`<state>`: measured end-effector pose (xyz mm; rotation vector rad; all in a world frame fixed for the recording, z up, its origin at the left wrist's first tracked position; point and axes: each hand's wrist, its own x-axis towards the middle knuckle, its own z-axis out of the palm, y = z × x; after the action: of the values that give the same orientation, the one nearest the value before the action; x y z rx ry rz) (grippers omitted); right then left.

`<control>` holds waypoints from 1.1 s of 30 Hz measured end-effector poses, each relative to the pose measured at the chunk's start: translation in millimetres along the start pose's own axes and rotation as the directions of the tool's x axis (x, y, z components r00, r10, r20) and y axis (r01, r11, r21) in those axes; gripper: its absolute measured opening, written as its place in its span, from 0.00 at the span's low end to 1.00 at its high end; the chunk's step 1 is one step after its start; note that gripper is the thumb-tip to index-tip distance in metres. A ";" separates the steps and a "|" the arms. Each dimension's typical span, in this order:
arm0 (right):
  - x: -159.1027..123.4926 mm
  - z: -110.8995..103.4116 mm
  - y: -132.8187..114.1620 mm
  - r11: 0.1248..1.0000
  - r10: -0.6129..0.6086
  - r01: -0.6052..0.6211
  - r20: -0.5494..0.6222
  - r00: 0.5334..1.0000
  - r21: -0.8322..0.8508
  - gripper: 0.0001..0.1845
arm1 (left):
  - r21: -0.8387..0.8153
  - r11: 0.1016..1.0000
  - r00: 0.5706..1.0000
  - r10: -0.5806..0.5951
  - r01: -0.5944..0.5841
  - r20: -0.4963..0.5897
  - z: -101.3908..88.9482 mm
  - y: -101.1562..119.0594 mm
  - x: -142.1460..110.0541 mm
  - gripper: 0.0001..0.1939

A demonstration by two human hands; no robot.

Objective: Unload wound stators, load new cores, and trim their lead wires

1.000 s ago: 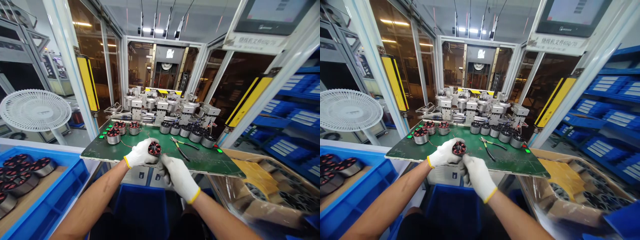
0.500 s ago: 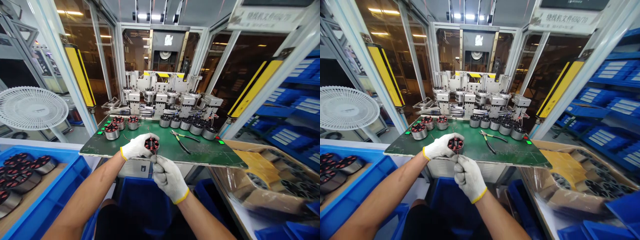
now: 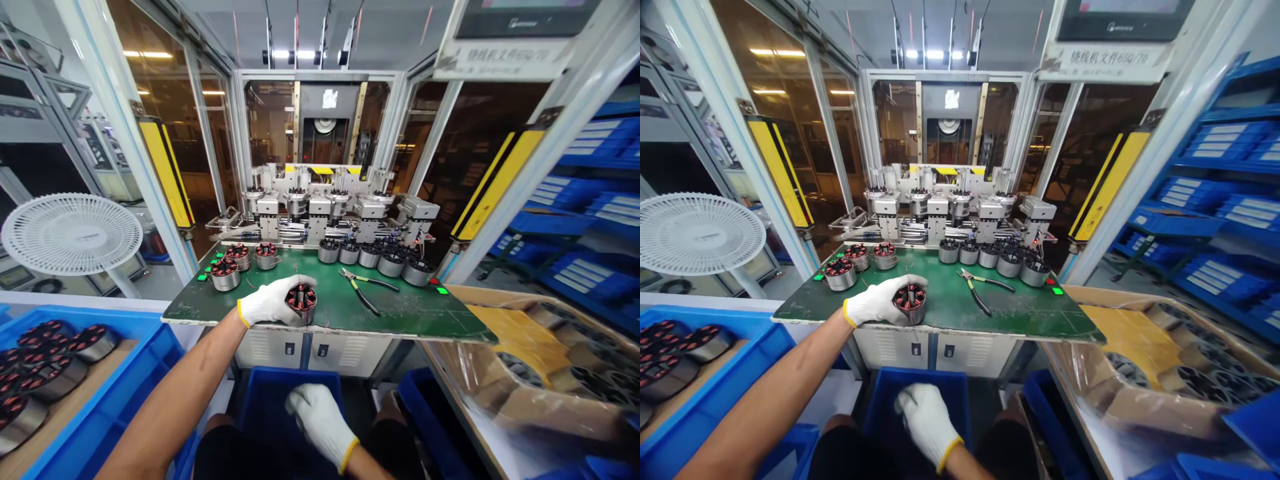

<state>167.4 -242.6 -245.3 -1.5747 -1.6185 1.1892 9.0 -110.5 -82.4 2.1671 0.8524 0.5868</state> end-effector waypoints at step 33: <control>38.3 -162.1 -141.9 0.518 -0.455 0.326 0.068 0.888 -0.791 0.14 | 0.197 0.960 0.957 -0.145 0.197 -0.252 26.2 18.6 -4.6 0.35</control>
<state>239.8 -159.6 -56.2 -1.5485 -2.4060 0.0375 29.4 -135.4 -85.5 2.2165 1.2744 0.6976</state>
